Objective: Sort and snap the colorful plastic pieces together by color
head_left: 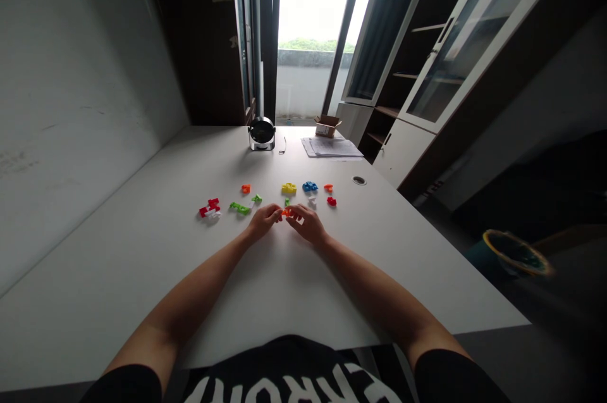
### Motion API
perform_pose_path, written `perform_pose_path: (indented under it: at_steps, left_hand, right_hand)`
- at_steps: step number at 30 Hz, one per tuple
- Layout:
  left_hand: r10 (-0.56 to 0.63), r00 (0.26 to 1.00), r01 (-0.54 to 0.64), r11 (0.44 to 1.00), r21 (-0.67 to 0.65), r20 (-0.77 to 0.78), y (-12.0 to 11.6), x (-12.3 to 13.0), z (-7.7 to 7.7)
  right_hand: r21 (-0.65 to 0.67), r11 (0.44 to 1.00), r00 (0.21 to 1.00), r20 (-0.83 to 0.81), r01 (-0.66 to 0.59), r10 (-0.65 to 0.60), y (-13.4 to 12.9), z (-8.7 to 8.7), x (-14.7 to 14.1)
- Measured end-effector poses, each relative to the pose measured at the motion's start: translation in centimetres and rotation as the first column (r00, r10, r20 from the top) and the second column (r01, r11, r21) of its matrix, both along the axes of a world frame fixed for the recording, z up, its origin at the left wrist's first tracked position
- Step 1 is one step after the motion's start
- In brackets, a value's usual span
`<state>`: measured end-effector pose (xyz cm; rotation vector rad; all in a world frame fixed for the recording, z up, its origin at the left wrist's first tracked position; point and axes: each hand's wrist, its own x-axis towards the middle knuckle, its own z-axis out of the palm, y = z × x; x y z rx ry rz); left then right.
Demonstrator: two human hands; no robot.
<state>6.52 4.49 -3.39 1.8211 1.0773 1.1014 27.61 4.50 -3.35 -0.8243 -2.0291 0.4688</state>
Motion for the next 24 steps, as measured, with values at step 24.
perform_pose_path:
  at_steps: [24]
  left_hand:
    - [-0.050, 0.979, 0.073, 0.991, -0.108, 0.200, 0.21, 0.26, -0.68]
  right_hand:
    - [-0.013, 0.999, 0.999, 0.014, 0.038, -0.038, 0.27, -0.50, -0.08]
